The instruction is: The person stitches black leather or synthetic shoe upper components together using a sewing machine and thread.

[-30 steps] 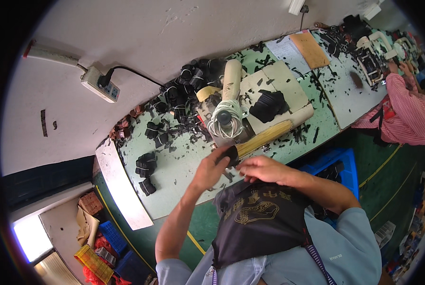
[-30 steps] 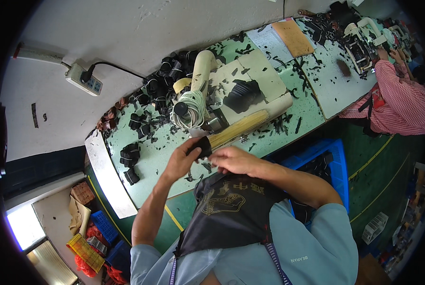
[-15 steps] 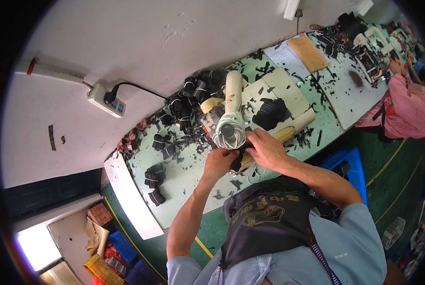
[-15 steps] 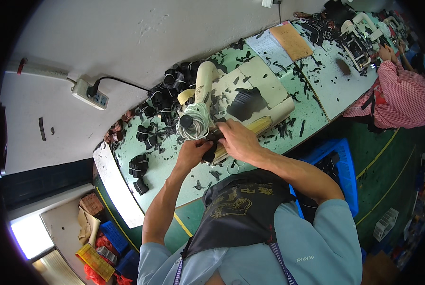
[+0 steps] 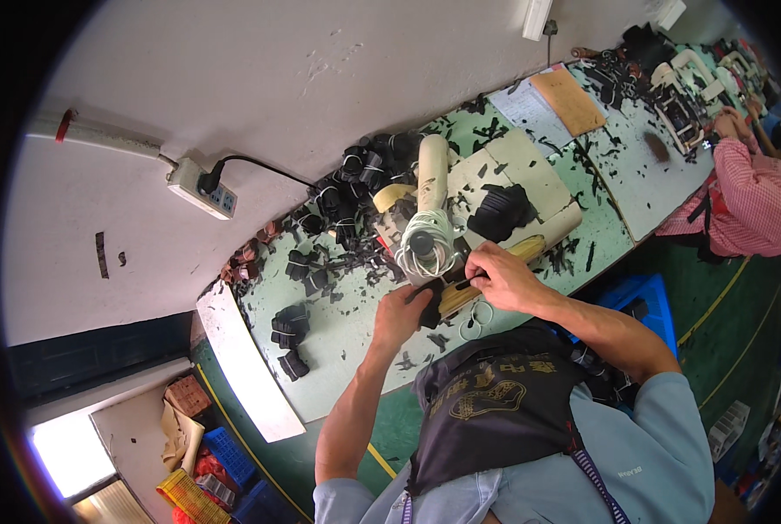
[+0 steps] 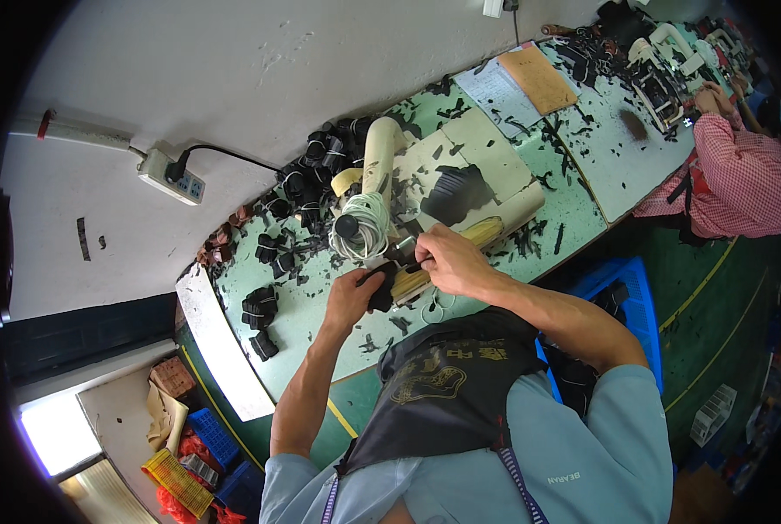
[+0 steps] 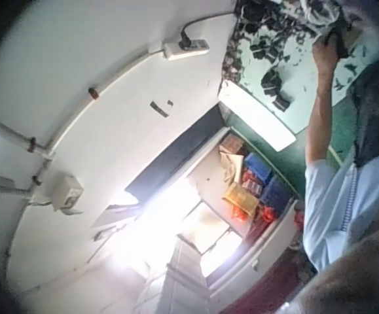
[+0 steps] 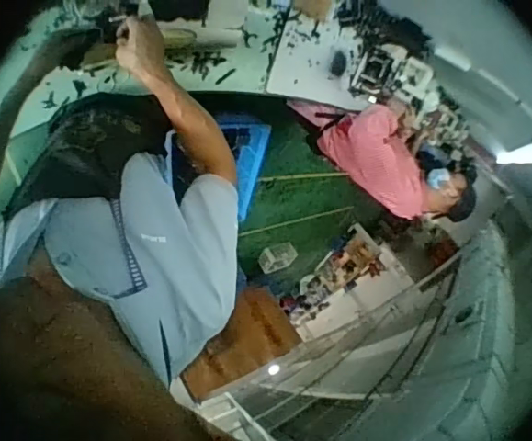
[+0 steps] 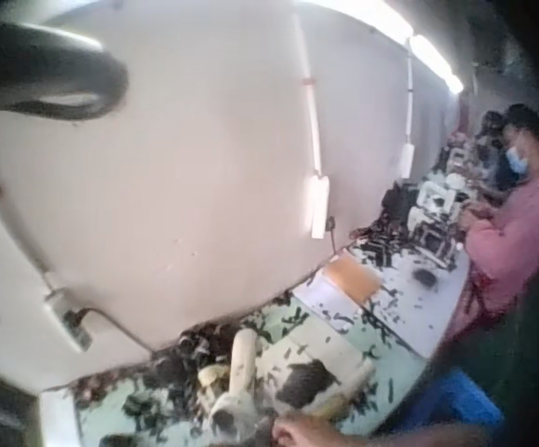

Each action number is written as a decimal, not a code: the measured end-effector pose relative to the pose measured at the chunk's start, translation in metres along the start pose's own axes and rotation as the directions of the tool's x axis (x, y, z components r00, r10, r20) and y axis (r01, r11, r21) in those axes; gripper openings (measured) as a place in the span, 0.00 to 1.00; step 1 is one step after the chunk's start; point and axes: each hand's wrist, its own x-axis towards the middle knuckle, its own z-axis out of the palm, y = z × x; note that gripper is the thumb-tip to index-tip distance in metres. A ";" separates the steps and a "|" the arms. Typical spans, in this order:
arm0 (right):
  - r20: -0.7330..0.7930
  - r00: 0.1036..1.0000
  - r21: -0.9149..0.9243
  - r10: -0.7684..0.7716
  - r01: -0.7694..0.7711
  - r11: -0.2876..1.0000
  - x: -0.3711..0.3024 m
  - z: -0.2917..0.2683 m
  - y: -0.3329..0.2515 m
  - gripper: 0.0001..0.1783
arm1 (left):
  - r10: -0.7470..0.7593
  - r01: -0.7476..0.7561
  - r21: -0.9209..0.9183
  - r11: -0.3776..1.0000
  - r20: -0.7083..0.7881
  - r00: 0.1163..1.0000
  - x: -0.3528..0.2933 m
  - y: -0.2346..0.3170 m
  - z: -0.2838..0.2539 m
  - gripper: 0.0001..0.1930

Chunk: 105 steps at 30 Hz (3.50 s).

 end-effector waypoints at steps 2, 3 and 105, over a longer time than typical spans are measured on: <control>-0.022 0.999 0.030 -0.032 0.032 0.999 0.001 0.008 -0.003 0.06 | 0.060 -0.059 0.033 0.998 -0.031 0.998 0.006 0.003 0.012 0.18; -0.076 0.994 -0.064 -0.078 0.073 0.995 0.004 0.013 -0.007 0.06 | 0.120 -0.116 0.065 0.991 -0.056 0.991 0.010 0.002 0.017 0.18; 0.090 0.996 -0.081 0.010 -0.003 0.997 -0.002 -0.011 -0.004 0.12 | 0.104 -0.123 -0.108 0.986 -0.168 0.980 0.012 -0.017 0.016 0.15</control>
